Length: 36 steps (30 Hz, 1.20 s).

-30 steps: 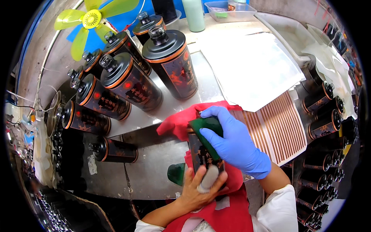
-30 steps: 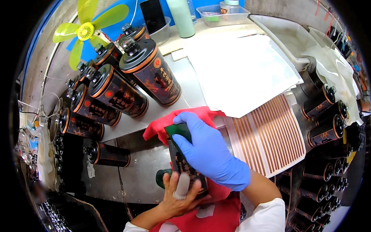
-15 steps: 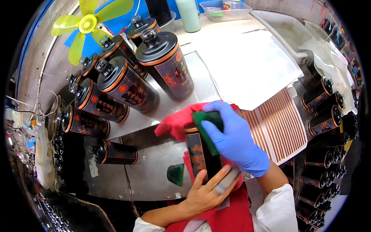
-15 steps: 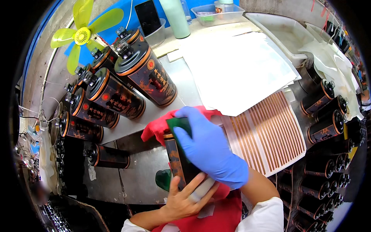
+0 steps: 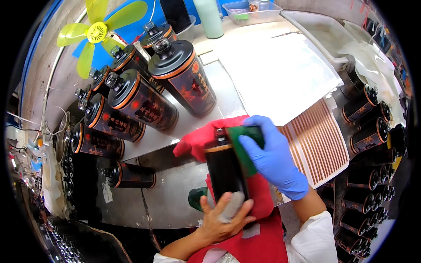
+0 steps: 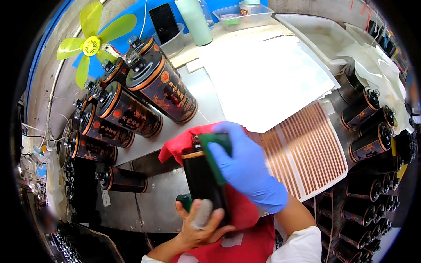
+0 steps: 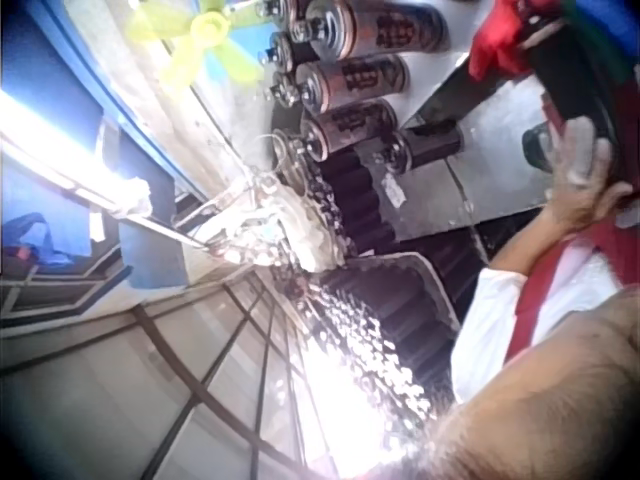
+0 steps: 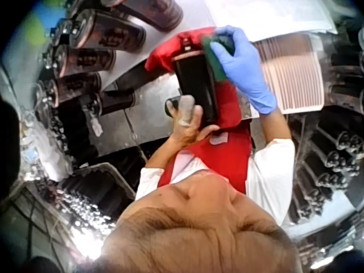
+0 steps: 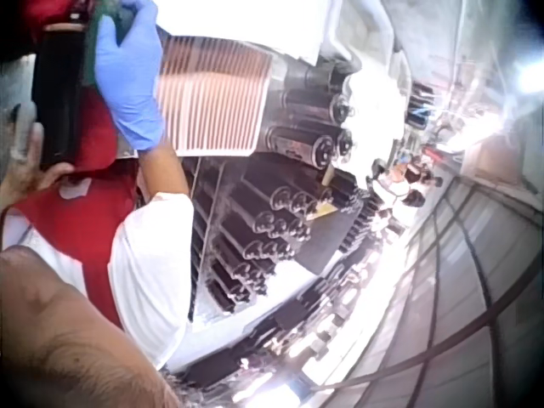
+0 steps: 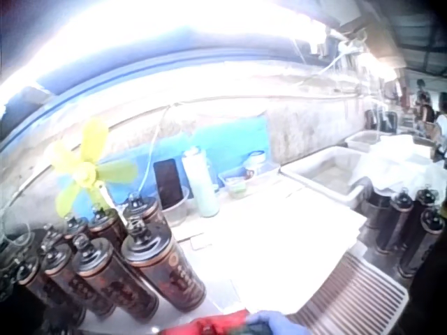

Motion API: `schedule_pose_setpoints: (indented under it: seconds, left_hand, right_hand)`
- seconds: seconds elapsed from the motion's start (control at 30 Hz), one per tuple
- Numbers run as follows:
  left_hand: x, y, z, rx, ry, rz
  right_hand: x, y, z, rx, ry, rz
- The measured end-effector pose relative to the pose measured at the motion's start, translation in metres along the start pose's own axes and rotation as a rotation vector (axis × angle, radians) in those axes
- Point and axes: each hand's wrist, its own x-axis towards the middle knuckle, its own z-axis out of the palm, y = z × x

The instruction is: The person applies printed labels and copper-colored strips to black cylindrical bottles. They use a green tool to smooth the labels and a red cloth to wipe the surfaces, handling each bottle one at a time.

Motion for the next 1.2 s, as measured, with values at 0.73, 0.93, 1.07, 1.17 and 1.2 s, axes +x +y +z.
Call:
schedule_pose_setpoints:
  seconds: [0.73, 0.93, 1.07, 1.17, 1.2]
  left_hand:
    - [-0.007, -0.025, 0.000, -0.358, -0.033, -0.130]
    - [0.043, -0.041, -0.007, -0.825, 0.079, -0.625]
    - [0.066, -0.039, -0.014, -0.332, -0.102, -0.440]
    - [0.085, -0.033, -0.025, -0.144, -0.232, -0.364]
    - [0.092, -0.031, -0.025, -0.084, -0.253, -0.326]
  right_hand:
    - [-0.003, 0.018, -0.016, 0.003, 0.010, 0.133]
    - [-0.013, 0.031, -0.041, 0.294, 0.076, 0.348]
    - [-0.017, 0.042, -0.039, 0.340, 0.040, 0.376]
    - [-0.017, 0.042, -0.037, 0.381, 0.027, 0.377]
    - [-0.019, 0.041, -0.036, 0.392, 0.023, 0.384]
